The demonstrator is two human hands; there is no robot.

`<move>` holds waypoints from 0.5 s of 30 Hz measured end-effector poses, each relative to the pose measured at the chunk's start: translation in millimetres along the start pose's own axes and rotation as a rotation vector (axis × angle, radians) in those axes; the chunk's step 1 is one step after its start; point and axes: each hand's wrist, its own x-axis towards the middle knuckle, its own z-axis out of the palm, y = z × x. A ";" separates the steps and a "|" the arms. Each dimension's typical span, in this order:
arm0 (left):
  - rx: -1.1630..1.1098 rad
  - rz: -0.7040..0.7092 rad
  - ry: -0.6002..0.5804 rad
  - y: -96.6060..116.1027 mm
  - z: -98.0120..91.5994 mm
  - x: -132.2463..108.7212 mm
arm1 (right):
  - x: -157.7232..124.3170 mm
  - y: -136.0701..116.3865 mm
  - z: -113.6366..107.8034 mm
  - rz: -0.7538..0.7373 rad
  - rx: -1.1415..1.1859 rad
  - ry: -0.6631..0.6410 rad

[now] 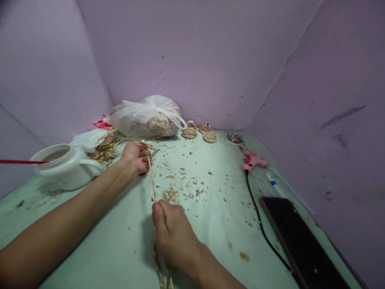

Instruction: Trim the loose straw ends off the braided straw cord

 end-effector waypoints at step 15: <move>0.120 -0.177 -0.122 -0.4 -2.0 -0.9 | -9.0 -12.5 -1.6 -0.173 -0.568 -0.139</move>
